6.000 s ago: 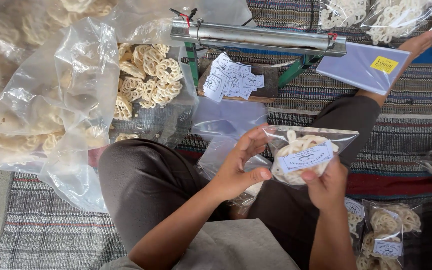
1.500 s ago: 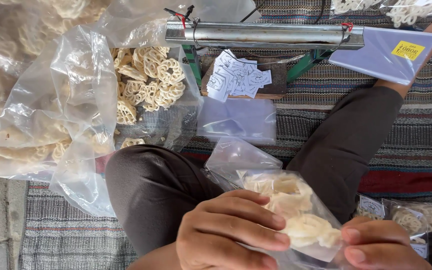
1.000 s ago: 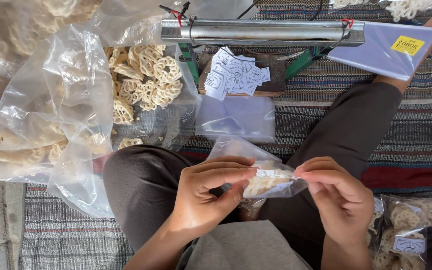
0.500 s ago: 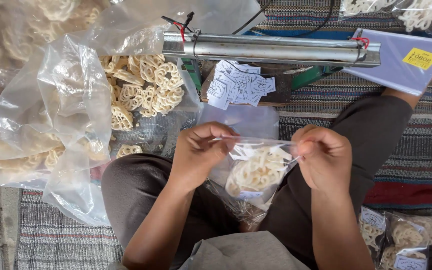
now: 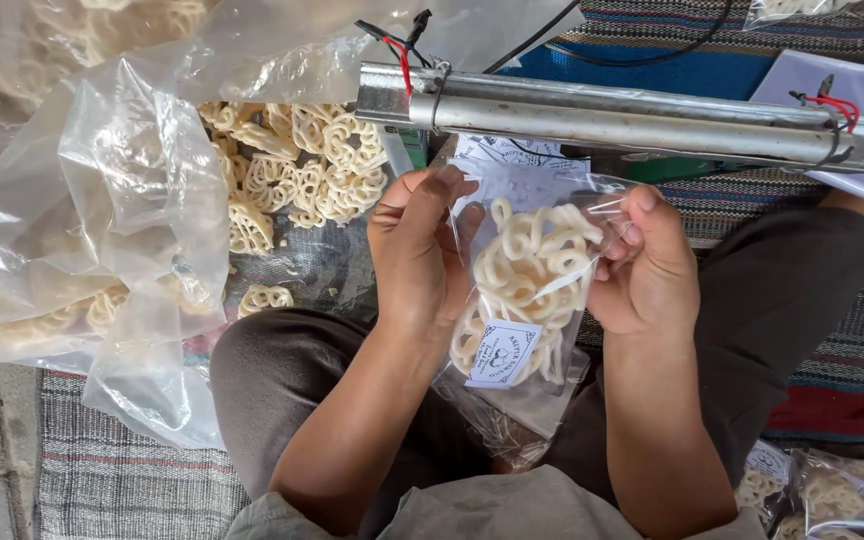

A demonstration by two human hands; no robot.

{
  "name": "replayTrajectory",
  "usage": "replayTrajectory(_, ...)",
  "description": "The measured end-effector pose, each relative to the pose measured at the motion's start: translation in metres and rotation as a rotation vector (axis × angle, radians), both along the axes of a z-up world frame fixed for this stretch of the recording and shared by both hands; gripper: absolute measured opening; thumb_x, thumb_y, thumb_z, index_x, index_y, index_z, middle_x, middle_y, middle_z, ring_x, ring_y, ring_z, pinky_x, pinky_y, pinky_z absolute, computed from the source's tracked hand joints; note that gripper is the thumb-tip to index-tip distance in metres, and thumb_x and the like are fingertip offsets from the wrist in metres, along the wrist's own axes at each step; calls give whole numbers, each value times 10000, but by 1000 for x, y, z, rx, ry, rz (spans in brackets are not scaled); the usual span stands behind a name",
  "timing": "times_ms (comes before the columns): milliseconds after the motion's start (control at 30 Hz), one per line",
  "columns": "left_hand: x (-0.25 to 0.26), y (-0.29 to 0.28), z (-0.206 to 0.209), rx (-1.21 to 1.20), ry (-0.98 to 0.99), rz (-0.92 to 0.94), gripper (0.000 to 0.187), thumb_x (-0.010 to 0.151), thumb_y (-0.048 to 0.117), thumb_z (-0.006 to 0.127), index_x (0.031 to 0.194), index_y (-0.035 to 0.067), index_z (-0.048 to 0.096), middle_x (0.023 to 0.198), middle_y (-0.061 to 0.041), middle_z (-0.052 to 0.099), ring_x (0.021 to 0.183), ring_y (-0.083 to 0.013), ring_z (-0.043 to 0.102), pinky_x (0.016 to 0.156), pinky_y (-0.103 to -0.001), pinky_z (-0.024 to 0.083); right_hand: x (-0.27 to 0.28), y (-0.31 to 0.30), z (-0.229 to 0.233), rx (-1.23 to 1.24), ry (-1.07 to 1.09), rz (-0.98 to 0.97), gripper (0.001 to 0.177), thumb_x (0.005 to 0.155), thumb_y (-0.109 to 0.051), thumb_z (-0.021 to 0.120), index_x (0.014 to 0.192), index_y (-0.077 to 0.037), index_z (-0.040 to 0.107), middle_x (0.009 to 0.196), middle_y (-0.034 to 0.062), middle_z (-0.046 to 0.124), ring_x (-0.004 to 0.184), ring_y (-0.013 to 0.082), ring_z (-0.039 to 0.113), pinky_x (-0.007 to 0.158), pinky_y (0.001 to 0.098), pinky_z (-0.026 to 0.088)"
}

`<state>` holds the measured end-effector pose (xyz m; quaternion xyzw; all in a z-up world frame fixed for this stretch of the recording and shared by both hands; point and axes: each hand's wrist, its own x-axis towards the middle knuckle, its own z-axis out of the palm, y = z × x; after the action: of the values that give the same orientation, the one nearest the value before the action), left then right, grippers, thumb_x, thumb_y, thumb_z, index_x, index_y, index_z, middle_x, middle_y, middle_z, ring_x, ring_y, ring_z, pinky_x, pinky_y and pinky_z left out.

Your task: Filling small plastic bags with individual snacks from a large bulk container while sitting on the floor.

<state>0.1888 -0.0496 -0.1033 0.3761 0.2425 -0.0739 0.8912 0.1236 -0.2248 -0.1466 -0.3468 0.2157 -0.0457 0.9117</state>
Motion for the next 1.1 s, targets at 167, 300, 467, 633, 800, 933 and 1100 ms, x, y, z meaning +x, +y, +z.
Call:
replayTrajectory(167, 4, -7, 2, 15, 27, 58, 88, 825, 106, 793, 807, 45, 733, 712, -77, 711, 746, -80, 643, 712, -238, 596, 10, -1, 2, -41, 9, -80, 166, 960, -249, 695, 846, -166, 608, 622, -110, 399, 581, 6, 460, 390, 113, 399)
replayTrajectory(300, 7, -10, 1, 11, 30, 75, 92, 835, 109, 796, 823, 41, 735, 714, -83, 709, 761, -87, 634, 721, -240, 568, 15, -3, 4, -73, 18, -70, 167, 969, -262, 692, 859, -164, 614, 626, -117, 375, 575, 3, 439, 378, 106, 387)
replayTrajectory(467, 10, -10, -2, 3, 17, 81, 115, 840, 141, 805, 854, 44, 744, 737, -88, 723, 765, -90, 649, 712, -221, 551, 18, 6, 11, -101, -7, -87, 287, 989, -279, 680, 763, -178, 535, 582, -71, 305, 474, 68, 404, 348, 117, 351)
replayTrajectory(633, 12, -11, -5, 16, 6, 79, 114, 840, 150, 813, 845, 57, 748, 739, -77, 725, 760, -82, 649, 707, -216, 546, 20, 4, 8, -121, -32, -96, 334, 992, -272, 675, 723, -185, 498, 565, -58, 296, 444, 84, 385, 343, 126, 329)
replayTrajectory(800, 13, -11, -8, 6, -6, 89, 126, 833, 147, 821, 846, 47, 746, 735, -85, 722, 750, -80, 646, 699, -214, 547, 22, 6, 10, -131, -48, -100, 343, 996, -266, 676, 722, -187, 486, 569, -60, 292, 442, 77, 380, 344, 133, 330)
replayTrajectory(933, 13, -11, -9, 17, -30, 88, 123, 839, 151, 822, 847, 49, 753, 743, -85, 729, 758, -93, 665, 696, -228, 559, 22, 4, 10, -139, -35, -113, 338, 991, -250, 688, 727, -189, 485, 574, -58, 300, 451, 80, 383, 345, 144, 335)
replayTrajectory(1100, 10, -11, -9, 24, -40, 92, 121, 843, 153, 820, 849, 52, 753, 737, -80, 726, 758, -89, 663, 698, -230, 561, 20, 2, 9, -131, -21, -134, 277, 984, -221, 692, 769, -188, 522, 602, -80, 325, 506, 55, 424, 347, 150, 354)
